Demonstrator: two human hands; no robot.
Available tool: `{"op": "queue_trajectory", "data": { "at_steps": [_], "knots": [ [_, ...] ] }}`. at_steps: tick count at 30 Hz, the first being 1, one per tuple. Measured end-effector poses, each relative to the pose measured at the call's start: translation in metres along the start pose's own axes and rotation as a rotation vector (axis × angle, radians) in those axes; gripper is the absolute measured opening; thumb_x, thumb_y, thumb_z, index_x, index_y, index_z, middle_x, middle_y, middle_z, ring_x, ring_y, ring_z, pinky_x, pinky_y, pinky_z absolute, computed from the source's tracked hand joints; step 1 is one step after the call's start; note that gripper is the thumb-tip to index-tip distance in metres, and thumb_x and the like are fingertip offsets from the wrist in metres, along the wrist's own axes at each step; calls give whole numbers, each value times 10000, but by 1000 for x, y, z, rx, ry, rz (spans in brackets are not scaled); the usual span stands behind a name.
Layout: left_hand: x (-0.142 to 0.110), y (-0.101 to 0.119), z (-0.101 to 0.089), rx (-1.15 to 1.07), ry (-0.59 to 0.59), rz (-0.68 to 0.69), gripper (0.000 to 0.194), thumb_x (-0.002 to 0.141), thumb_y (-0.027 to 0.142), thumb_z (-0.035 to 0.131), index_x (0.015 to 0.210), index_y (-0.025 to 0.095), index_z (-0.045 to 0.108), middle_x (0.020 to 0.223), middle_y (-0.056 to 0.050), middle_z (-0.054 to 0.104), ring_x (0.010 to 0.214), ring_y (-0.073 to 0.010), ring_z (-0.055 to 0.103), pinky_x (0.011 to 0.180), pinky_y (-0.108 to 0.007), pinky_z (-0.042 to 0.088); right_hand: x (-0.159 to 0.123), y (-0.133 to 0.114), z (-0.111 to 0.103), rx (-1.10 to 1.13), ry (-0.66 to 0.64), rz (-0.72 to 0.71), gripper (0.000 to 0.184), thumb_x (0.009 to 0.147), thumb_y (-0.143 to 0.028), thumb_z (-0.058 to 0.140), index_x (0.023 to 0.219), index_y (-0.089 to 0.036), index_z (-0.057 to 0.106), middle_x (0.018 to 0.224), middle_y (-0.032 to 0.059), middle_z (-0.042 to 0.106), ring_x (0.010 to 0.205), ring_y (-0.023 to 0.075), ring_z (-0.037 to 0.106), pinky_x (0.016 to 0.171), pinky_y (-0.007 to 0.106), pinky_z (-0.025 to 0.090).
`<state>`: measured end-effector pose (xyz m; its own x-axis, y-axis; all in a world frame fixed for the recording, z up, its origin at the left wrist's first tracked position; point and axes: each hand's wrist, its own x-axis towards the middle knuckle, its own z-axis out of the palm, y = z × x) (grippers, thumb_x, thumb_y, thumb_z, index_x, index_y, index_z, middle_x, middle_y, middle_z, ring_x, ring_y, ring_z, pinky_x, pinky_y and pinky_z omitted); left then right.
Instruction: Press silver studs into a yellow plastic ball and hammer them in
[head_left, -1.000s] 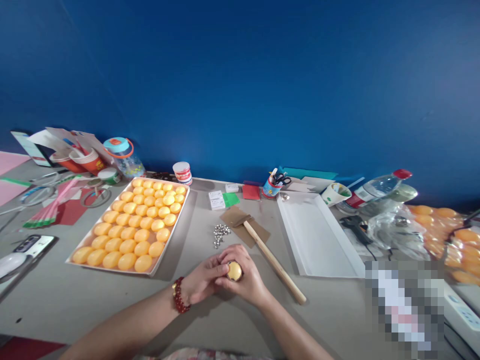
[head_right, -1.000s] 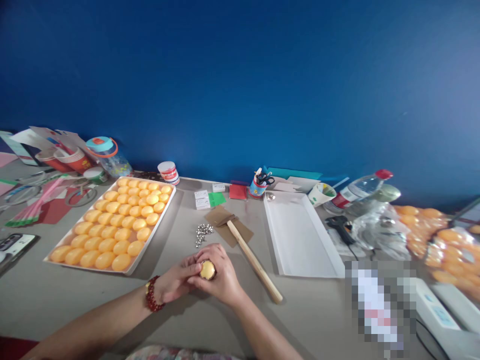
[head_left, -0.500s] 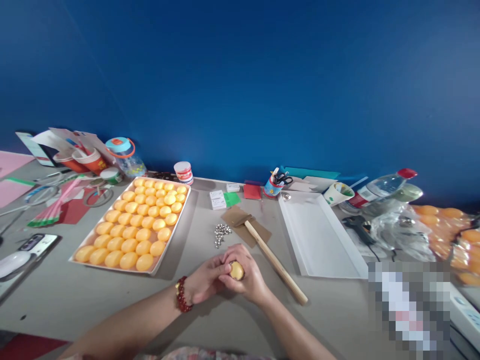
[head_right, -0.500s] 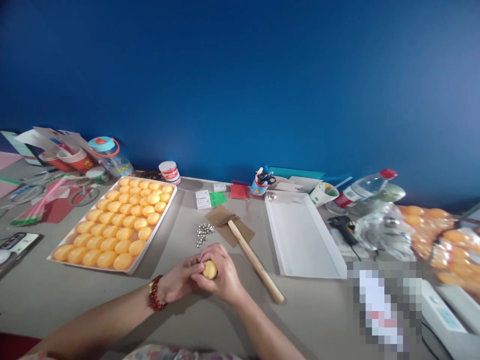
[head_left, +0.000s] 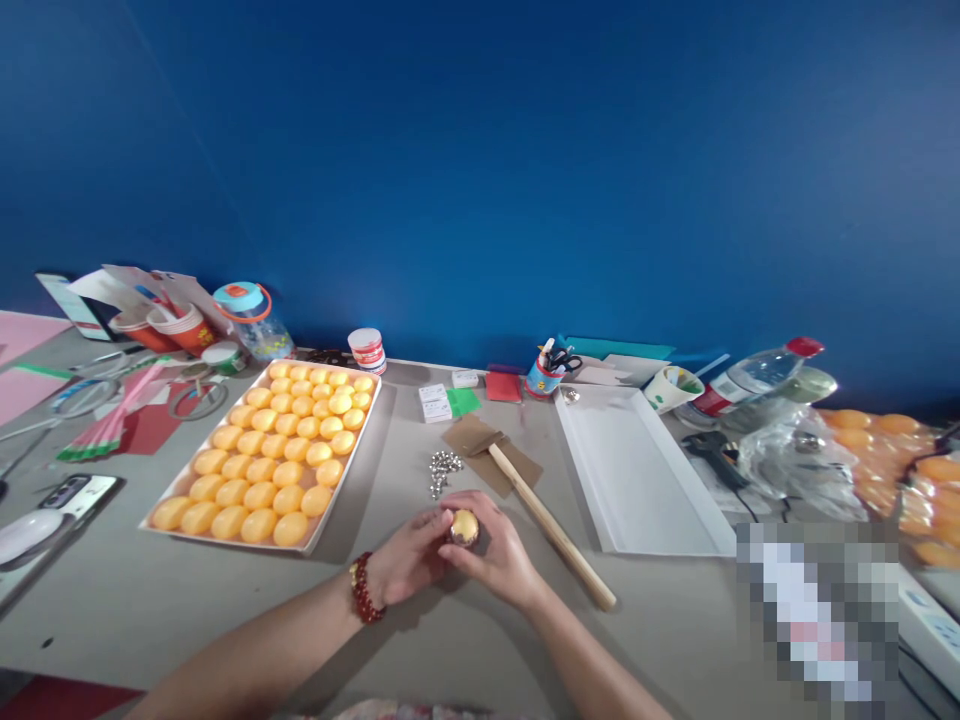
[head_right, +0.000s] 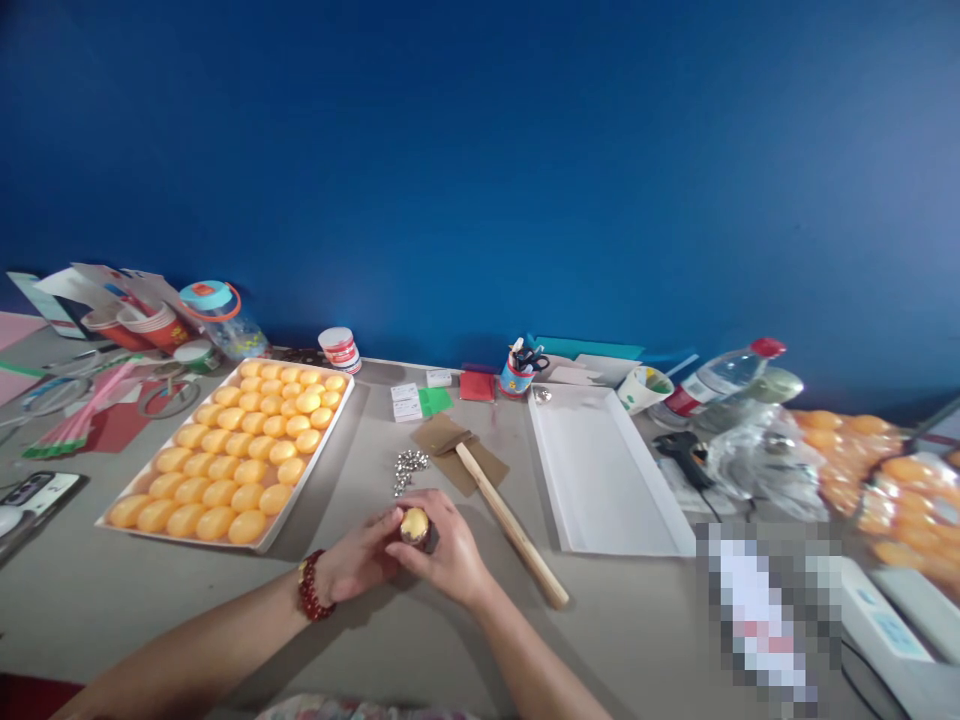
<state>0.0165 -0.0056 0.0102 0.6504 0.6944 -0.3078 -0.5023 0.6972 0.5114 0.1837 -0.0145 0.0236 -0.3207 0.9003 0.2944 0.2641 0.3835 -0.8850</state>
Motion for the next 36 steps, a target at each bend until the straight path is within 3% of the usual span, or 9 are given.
{"op": "queue_trajectory", "data": {
  "at_steps": [2, 6, 10, 12, 14, 18, 22, 28, 36],
  "knots": [
    [0, -1, 1, -31, -9, 3, 306, 837, 389, 747, 1008, 135, 729, 987, -75, 674, 900, -166, 621, 799, -258, 459, 2, 0, 1, 10, 17, -19, 352, 842, -496, 716, 1078, -240, 666, 1102, 94, 707, 1089, 274, 643, 953, 400, 509],
    [-2, 2, 5, -79, -46, -18, 287, 831, 337, 761, 1042, 149, 714, 956, -64, 665, 809, -141, 613, 757, -257, 455, 3, 1, 3, 50, 92, 16, 419, 809, -614, 695, 982, -232, 695, 1061, 99, 715, 1036, 276, 659, 920, 398, 516],
    [-4, 7, 6, -60, -50, -44, 188, 843, 259, 746, 987, 142, 718, 928, -58, 679, 806, -145, 610, 756, -257, 434, -1, 0, 1, 81, 67, 44, 554, 777, -655, 700, 1137, -236, 670, 1100, 106, 704, 1025, 279, 663, 852, 371, 549],
    [-4, 7, 3, -54, -34, -52, 228, 890, 331, 691, 1015, 142, 717, 971, -74, 694, 856, -164, 619, 778, -273, 436, -2, -2, -2, 104, 41, 71, 665, 782, -628, 714, 1301, -235, 580, 1174, 117, 683, 1014, 274, 672, 783, 342, 568],
    [-3, 6, -1, -39, -3, -44, 294, 906, 390, 664, 1043, 135, 715, 1003, -91, 702, 867, -166, 626, 780, -280, 439, -2, -4, -7, 98, 11, 67, 630, 835, -540, 699, 1358, -230, 532, 1233, 124, 661, 1051, 275, 664, 811, 346, 568],
    [-1, 3, -3, 18, 63, -1, 377, 861, 470, 696, 985, 116, 728, 966, -101, 710, 842, -169, 635, 764, -284, 442, -1, -7, -12, 44, -20, 16, 376, 901, -355, 647, 1255, -236, 606, 1218, 107, 669, 1107, 271, 635, 956, 403, 521],
    [-1, 4, 1, 24, 60, 40, 431, 842, 528, 688, 978, 121, 728, 931, -90, 701, 831, -174, 624, 749, -282, 448, -2, -4, -10, 54, 23, 29, 369, 869, -320, 696, 1221, -247, 610, 1186, 95, 675, 1084, 264, 644, 956, 405, 521],
    [-3, 7, 4, 48, 33, 94, 239, 799, 301, 785, 973, 155, 712, 868, -35, 653, 759, -131, 582, 737, -255, 448, -3, 2, -5, 35, 79, 58, 391, 820, -279, 752, 1184, -251, 612, 1177, 82, 668, 1106, 266, 635, 989, 423, 498],
    [-4, 6, -1, 276, 91, 229, 242, 810, 295, 758, 996, 156, 688, 873, -38, 653, 827, -163, 578, 752, -260, 432, -1, -2, -6, 54, 66, -8, 373, 851, -318, 737, 1194, -255, 603, 1193, 88, 663, 1138, 262, 620, 998, 420, 492]
  ]
}}
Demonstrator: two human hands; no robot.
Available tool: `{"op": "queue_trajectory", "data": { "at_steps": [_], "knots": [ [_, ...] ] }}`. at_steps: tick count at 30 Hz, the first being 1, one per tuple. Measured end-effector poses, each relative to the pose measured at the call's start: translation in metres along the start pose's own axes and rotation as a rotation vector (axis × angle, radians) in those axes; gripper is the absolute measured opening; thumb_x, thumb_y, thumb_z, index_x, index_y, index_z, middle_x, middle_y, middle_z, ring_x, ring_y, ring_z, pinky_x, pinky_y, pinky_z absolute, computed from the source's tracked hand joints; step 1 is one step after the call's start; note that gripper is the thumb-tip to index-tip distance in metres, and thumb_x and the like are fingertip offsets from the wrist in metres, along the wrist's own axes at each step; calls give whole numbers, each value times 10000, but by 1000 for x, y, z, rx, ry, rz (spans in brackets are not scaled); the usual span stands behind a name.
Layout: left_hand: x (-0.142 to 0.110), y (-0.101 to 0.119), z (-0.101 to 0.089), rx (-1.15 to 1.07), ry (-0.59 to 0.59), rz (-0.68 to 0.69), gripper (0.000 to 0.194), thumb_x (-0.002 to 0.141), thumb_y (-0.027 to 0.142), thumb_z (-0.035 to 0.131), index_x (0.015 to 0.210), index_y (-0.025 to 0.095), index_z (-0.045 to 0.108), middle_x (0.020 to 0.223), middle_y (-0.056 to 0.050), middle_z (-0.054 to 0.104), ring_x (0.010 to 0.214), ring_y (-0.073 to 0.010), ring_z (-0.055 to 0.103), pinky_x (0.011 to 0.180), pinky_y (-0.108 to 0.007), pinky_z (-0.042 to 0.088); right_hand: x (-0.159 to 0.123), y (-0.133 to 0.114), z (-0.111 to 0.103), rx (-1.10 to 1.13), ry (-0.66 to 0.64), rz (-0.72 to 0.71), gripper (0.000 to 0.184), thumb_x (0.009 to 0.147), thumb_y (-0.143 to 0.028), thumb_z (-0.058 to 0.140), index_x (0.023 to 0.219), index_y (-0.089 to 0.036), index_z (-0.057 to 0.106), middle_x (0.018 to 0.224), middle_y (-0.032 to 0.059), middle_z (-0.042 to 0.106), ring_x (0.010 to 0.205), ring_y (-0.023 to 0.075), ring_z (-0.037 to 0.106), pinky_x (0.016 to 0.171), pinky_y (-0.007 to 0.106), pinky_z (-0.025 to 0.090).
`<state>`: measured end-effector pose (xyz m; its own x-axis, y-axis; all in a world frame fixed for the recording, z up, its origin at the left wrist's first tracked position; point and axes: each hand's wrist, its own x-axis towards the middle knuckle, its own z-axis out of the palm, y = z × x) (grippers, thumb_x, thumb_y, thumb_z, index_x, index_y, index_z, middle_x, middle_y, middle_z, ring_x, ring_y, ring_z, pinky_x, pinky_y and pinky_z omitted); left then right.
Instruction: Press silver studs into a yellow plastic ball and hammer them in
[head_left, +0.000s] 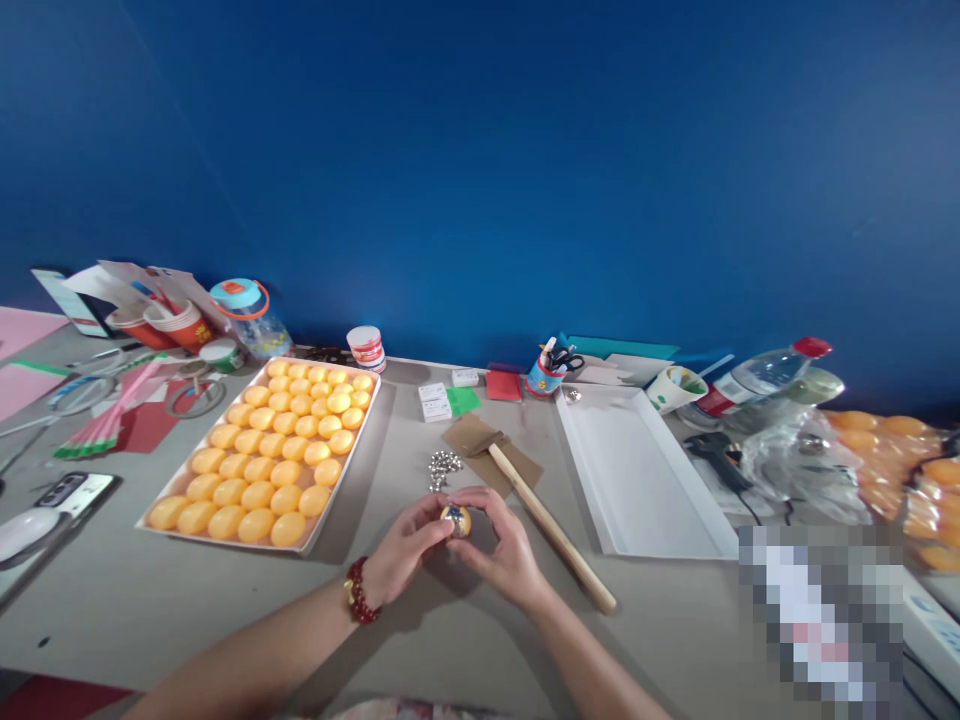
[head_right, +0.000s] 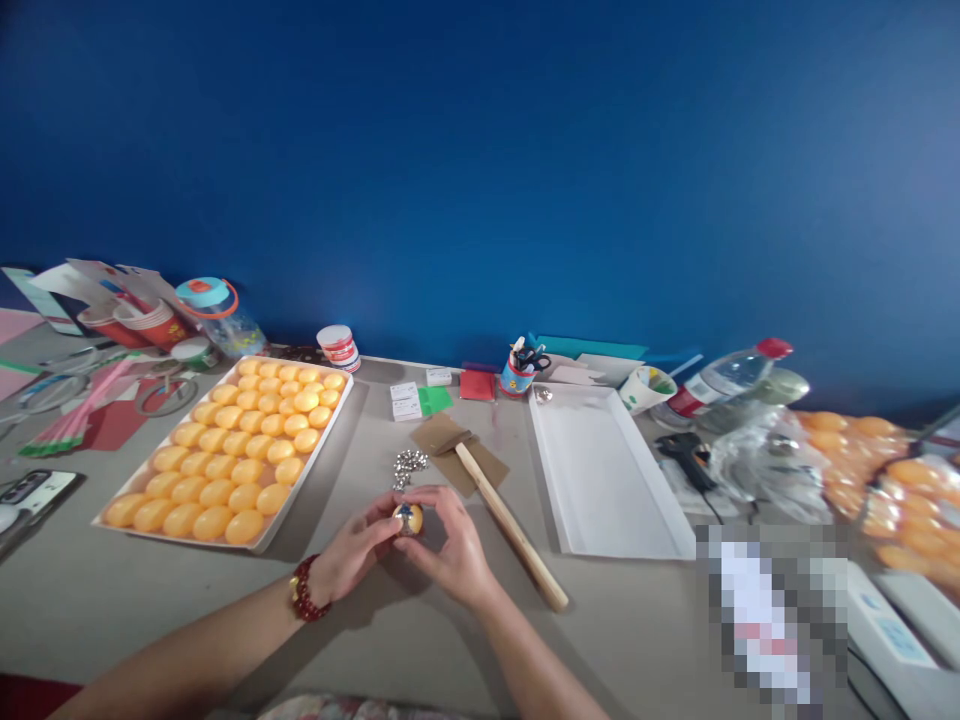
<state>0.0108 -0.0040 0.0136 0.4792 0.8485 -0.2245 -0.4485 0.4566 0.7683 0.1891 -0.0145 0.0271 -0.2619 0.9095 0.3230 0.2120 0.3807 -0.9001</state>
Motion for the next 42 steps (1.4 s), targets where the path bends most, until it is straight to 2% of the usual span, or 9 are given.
{"op": "queue_trajectory", "data": {
  "at_steps": [7, 12, 16, 18, 22, 25, 30, 34, 42],
  "knots": [
    [-5, -4, 2, 207, 45, 205, 354, 814, 353, 744, 1117, 190, 661, 1030, -58, 677, 968, -217, 587, 872, -318, 461, 1, 2, 4, -71, 41, -91, 338, 828, -204, 729, 1141, -255, 612, 1185, 90, 654, 1155, 267, 605, 991, 437, 495],
    [1, 3, -3, 222, 167, 246, 315, 852, 355, 695, 1118, 191, 651, 927, -35, 663, 762, -163, 598, 719, -283, 497, 0, 11, -3, -155, 40, -81, 499, 858, -285, 708, 1318, -245, 518, 1297, 126, 606, 1207, 283, 577, 1007, 450, 495],
    [9, 14, -11, 135, 284, 338, 296, 868, 359, 667, 1093, 168, 650, 840, -21, 649, 672, -133, 575, 709, -285, 510, 2, 21, -12, -360, 82, -29, 381, 939, -213, 563, 1317, -251, 535, 1310, 116, 611, 1236, 280, 556, 1030, 482, 470],
    [11, 17, -12, 79, 301, 367, 292, 864, 369, 661, 1066, 159, 655, 861, -31, 659, 648, -122, 565, 712, -296, 522, 4, 24, -12, -444, 29, -44, 367, 930, -185, 548, 1292, -242, 566, 1305, 114, 624, 1230, 287, 559, 1041, 499, 454],
    [12, 16, -11, 76, 326, 364, 302, 864, 384, 654, 1047, 145, 660, 854, -38, 666, 637, -121, 569, 686, -283, 517, 5, 22, -2, -526, -151, -81, 451, 873, -131, 559, 1317, -204, 575, 1370, 119, 597, 1256, 284, 535, 1066, 489, 436],
    [12, 15, -10, 114, 334, 342, 296, 862, 389, 658, 1028, 144, 664, 821, -28, 656, 642, -124, 575, 670, -270, 509, 6, 19, 5, -591, -211, -48, 510, 838, -148, 600, 1345, -184, 566, 1408, 129, 572, 1310, 304, 482, 1093, 512, 405],
    [10, 15, -7, 124, 295, 294, 323, 843, 395, 677, 1039, 139, 670, 775, -15, 639, 650, -132, 588, 666, -265, 504, 8, 19, 9, -629, -236, 22, 523, 826, -179, 628, 1346, -158, 576, 1366, 136, 602, 1268, 319, 501, 1080, 523, 414],
    [10, 16, -8, 118, 284, 318, 320, 858, 389, 665, 1061, 141, 667, 781, -16, 638, 660, -129, 582, 676, -262, 500, 8, 21, 8, -593, -183, -18, 460, 858, -149, 564, 1317, -132, 593, 1328, 145, 623, 1223, 292, 532, 1066, 486, 437],
    [12, 15, -11, 128, 302, 338, 315, 860, 387, 659, 1054, 138, 669, 802, -24, 635, 659, -129, 572, 670, -265, 500, 12, 19, 12, -625, -244, -30, 554, 846, -150, 596, 1395, -202, 535, 1423, 103, 572, 1305, 318, 471, 1102, 539, 391]
  ]
}}
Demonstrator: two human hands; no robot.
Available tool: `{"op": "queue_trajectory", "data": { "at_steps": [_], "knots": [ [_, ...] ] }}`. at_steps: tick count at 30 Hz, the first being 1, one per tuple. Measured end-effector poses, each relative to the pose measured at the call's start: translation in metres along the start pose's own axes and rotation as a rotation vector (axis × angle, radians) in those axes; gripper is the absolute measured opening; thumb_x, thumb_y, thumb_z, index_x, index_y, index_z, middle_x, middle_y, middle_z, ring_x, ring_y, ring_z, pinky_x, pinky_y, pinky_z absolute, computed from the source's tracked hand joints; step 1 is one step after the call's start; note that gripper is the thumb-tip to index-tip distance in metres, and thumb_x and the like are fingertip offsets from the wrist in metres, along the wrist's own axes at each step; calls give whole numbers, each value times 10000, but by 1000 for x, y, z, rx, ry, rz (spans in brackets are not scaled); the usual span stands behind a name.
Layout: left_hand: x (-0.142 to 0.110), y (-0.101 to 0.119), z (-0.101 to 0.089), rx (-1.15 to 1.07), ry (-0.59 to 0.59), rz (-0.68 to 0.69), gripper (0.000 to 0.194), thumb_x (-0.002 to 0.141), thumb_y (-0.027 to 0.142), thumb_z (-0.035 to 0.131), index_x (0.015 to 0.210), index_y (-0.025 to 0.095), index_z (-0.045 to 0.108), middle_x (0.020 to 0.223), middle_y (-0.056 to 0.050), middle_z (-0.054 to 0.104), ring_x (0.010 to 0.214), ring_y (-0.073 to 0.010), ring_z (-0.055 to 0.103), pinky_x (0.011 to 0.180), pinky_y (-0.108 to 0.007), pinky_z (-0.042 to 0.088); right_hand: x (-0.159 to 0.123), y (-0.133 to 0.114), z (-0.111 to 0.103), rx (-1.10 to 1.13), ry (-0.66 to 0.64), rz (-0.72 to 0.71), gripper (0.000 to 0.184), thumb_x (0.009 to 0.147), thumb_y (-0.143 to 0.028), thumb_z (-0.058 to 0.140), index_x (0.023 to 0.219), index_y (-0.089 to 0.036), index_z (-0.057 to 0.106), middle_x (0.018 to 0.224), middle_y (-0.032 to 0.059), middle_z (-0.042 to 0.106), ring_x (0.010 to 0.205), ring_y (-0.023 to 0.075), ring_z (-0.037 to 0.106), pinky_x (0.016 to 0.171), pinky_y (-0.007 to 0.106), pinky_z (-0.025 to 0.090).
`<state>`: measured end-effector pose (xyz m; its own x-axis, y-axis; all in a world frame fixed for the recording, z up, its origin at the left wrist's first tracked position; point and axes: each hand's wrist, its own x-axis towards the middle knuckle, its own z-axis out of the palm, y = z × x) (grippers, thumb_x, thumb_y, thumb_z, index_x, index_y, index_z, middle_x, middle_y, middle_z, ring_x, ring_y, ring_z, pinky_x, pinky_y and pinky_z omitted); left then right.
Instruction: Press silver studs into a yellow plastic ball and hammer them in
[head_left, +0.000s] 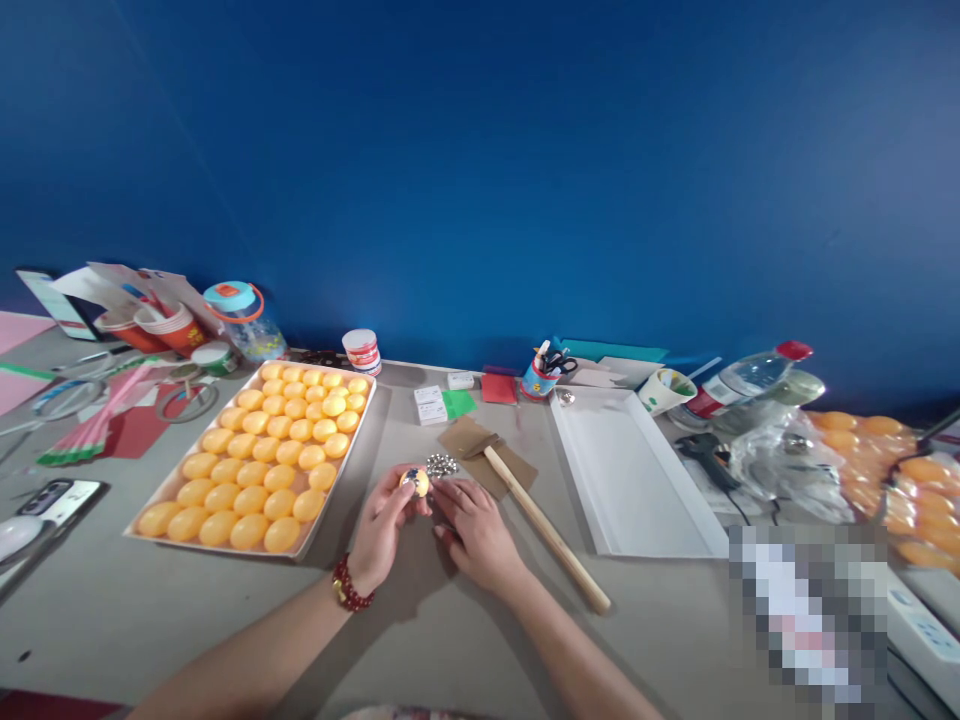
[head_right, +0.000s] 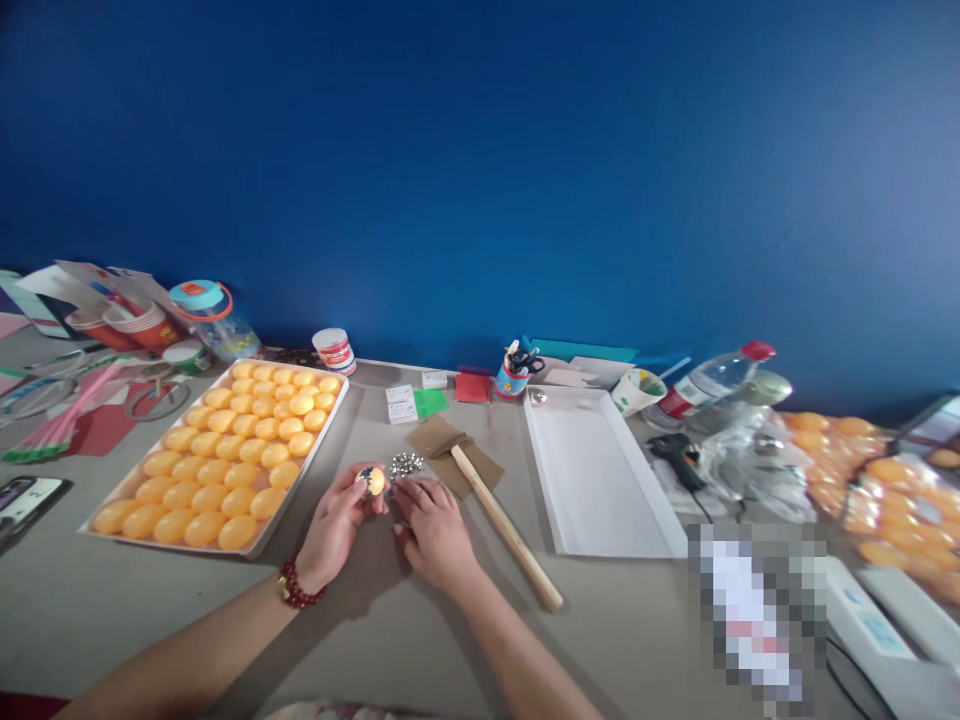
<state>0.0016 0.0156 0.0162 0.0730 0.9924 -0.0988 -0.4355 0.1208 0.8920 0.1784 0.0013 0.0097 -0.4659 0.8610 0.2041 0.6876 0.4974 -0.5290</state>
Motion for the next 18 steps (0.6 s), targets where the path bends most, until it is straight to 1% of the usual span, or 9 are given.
{"op": "queue_trajectory", "data": {
  "at_steps": [2, 5, 7, 10, 13, 15, 17, 18],
  "knots": [
    [0, 0, 0, 3, 5, 1, 312, 860, 393, 658, 1044, 141, 668, 807, -25, 638, 656, -130, 571, 674, -267, 501, 0, 2, 1, 26, 43, -2, 501, 853, -142, 587, 1352, -187, 569, 1368, 117, 607, 1256, 303, 515, 1075, 503, 427],
    [0, -1, -1, 8, 13, 4, 313, 870, 400, 648, 1054, 147, 659, 848, -36, 657, 659, -130, 569, 689, -277, 504, -2, 9, 3, 68, 141, 1, 351, 887, -111, 518, 1206, -175, 650, 1211, 126, 679, 1123, 268, 598, 986, 439, 491],
    [0, -1, -2, 8, 15, 3, 320, 869, 400, 651, 1065, 148, 655, 863, -41, 666, 662, -130, 568, 692, -277, 504, -3, 14, 3, 68, 186, 19, 321, 900, -93, 474, 1144, -174, 668, 1135, 121, 702, 1060, 260, 626, 955, 437, 497],
    [1, -1, -2, 5, 22, -2, 332, 855, 406, 664, 1060, 144, 661, 869, -46, 673, 663, -128, 568, 687, -272, 503, -3, 17, 3, 37, 206, 23, 375, 883, -72, 456, 1191, -172, 646, 1170, 123, 698, 1082, 270, 621, 984, 468, 471],
    [0, 0, 0, -3, 19, -8, 335, 853, 411, 667, 1053, 142, 668, 848, -38, 665, 659, -127, 568, 682, -271, 504, -2, 13, 3, 6, 136, -1, 526, 804, -5, 460, 1286, -160, 603, 1287, 124, 653, 1168, 275, 575, 1027, 467, 446],
    [0, 0, 0, -3, 11, -13, 323, 858, 409, 664, 1046, 146, 668, 815, -24, 650, 656, -129, 568, 682, -272, 501, -1, 10, 4, -16, 86, 13, 608, 747, 25, 476, 1313, -162, 593, 1326, 116, 633, 1196, 284, 549, 1033, 468, 443],
    [-1, 1, 1, 0, 12, -16, 318, 859, 410, 664, 1039, 148, 666, 789, -15, 638, 655, -134, 568, 684, -273, 497, 0, 8, 6, -33, 74, 40, 628, 725, 34, 489, 1306, -172, 605, 1306, 114, 642, 1183, 293, 548, 1022, 474, 452],
    [-1, 1, 1, 1, 13, -19, 322, 856, 412, 667, 1039, 147, 665, 787, -16, 636, 656, -136, 568, 685, -274, 496, 0, 8, 6, -35, 80, 50, 608, 733, 32, 490, 1290, -176, 619, 1281, 116, 653, 1162, 292, 557, 1014, 471, 459]
  ]
}}
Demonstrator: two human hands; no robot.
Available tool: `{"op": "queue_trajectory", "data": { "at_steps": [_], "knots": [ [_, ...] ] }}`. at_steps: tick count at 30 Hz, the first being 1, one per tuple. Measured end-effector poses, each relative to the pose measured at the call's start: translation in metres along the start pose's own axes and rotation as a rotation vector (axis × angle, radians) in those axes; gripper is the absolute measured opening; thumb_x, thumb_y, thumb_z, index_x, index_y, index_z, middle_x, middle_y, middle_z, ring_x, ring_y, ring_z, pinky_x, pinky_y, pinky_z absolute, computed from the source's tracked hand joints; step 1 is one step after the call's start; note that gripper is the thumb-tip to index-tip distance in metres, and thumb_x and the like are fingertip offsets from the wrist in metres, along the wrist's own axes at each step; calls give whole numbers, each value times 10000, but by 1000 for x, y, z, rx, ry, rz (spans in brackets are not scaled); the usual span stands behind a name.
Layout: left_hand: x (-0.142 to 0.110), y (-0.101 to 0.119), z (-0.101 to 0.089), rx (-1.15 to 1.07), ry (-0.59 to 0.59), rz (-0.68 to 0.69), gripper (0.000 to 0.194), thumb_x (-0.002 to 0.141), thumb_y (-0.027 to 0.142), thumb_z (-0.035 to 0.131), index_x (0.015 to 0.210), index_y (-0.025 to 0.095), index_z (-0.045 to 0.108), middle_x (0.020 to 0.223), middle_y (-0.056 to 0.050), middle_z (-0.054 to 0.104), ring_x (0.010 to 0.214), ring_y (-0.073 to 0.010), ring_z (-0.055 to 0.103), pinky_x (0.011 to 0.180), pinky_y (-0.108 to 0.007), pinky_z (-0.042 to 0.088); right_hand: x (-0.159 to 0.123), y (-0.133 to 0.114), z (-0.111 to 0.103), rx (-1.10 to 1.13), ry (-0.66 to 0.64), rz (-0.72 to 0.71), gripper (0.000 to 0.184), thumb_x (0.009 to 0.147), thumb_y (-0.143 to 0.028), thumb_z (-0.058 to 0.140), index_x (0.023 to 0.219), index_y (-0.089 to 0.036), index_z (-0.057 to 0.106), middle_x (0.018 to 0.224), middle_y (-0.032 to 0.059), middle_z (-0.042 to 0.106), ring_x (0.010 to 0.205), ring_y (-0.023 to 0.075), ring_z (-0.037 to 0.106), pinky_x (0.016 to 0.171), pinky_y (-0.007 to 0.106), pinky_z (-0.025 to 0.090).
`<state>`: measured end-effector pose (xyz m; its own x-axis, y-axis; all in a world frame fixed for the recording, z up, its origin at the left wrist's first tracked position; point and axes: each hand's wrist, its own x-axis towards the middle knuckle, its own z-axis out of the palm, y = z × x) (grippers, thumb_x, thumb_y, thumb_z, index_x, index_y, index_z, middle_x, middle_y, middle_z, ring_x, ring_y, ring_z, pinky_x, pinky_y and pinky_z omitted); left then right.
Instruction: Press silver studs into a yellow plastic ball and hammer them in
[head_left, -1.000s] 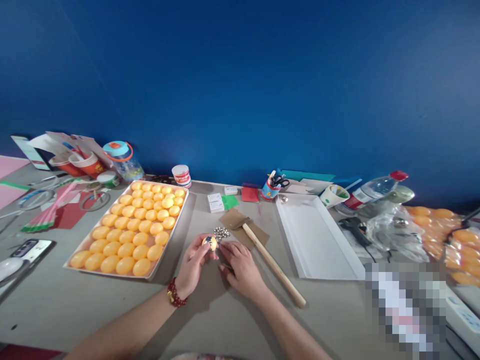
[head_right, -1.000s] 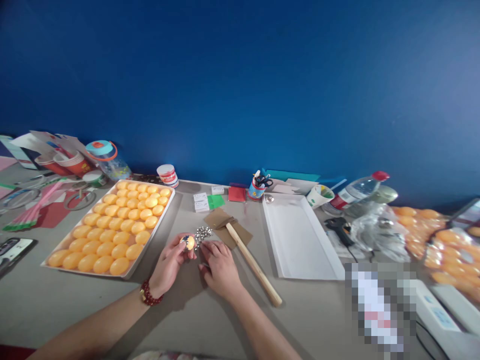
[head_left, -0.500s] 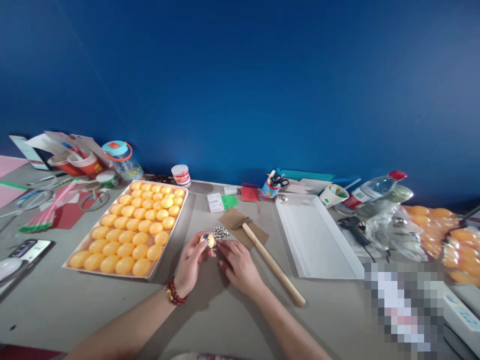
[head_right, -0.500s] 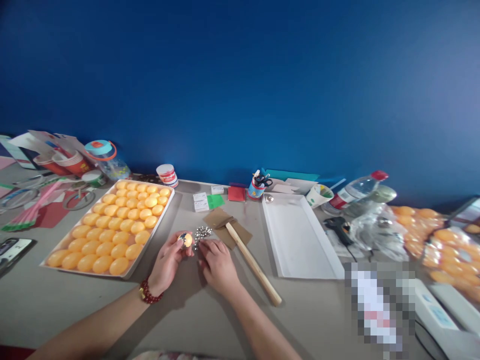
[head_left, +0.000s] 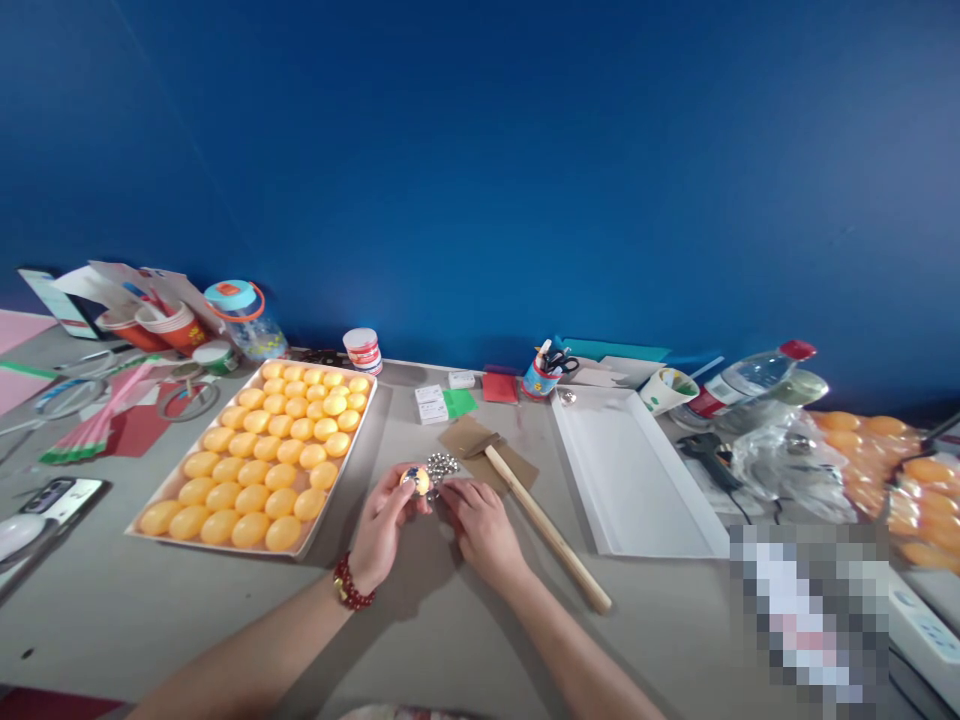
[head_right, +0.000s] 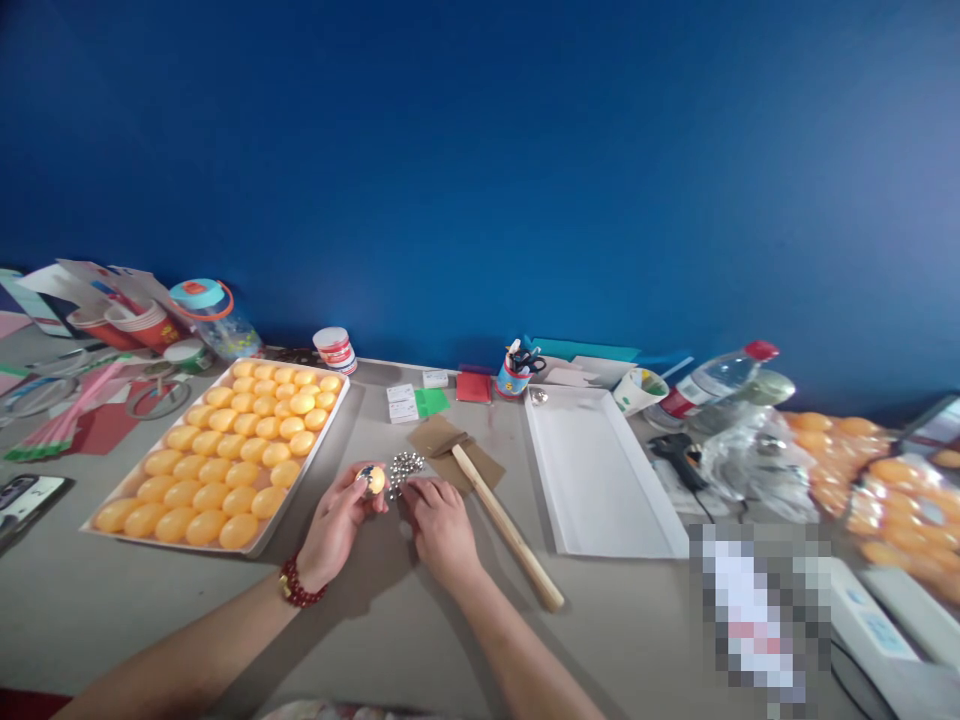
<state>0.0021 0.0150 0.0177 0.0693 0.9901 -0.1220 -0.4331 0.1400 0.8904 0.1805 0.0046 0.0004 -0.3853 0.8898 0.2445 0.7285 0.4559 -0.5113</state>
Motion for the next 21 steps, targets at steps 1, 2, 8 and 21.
{"op": "queue_trajectory", "data": {
  "at_steps": [1, 2, 8, 21],
  "knots": [
    [0, 0, 0, 0, 3, -3, 330, 852, 415, 670, 1040, 144, 665, 792, -19, 635, 658, -138, 568, 684, -275, 496, 0, 0, 0, 3, 11, 3, 570, 751, 27, 486, 1261, -178, 638, 1249, 119, 665, 1130, 288, 572, 997, 463, 470],
    [0, 0, 0, -1, 3, -5, 336, 848, 418, 674, 1040, 142, 665, 801, -22, 637, 659, -138, 568, 684, -277, 496, 0, 1, 1, 12, 26, 4, 525, 774, 20, 478, 1226, -179, 657, 1214, 121, 676, 1092, 282, 586, 976, 451, 482],
    [1, -1, 0, 5, 11, -3, 343, 828, 432, 688, 1018, 147, 682, 778, -14, 634, 652, -130, 558, 667, -261, 490, 0, 6, -2, 53, 57, -16, 487, 805, 11, 463, 1213, -176, 653, 1150, 118, 688, 1042, 271, 601, 947, 432, 478],
    [-1, 1, 1, 2, 0, 1, 337, 832, 425, 688, 1017, 143, 682, 795, -26, 634, 654, -134, 554, 668, -268, 490, 2, 4, -1, 162, 107, 30, 278, 836, -29, 545, 908, -215, 738, 891, 80, 698, 855, 249, 604, 785, 370, 493]
  ]
}}
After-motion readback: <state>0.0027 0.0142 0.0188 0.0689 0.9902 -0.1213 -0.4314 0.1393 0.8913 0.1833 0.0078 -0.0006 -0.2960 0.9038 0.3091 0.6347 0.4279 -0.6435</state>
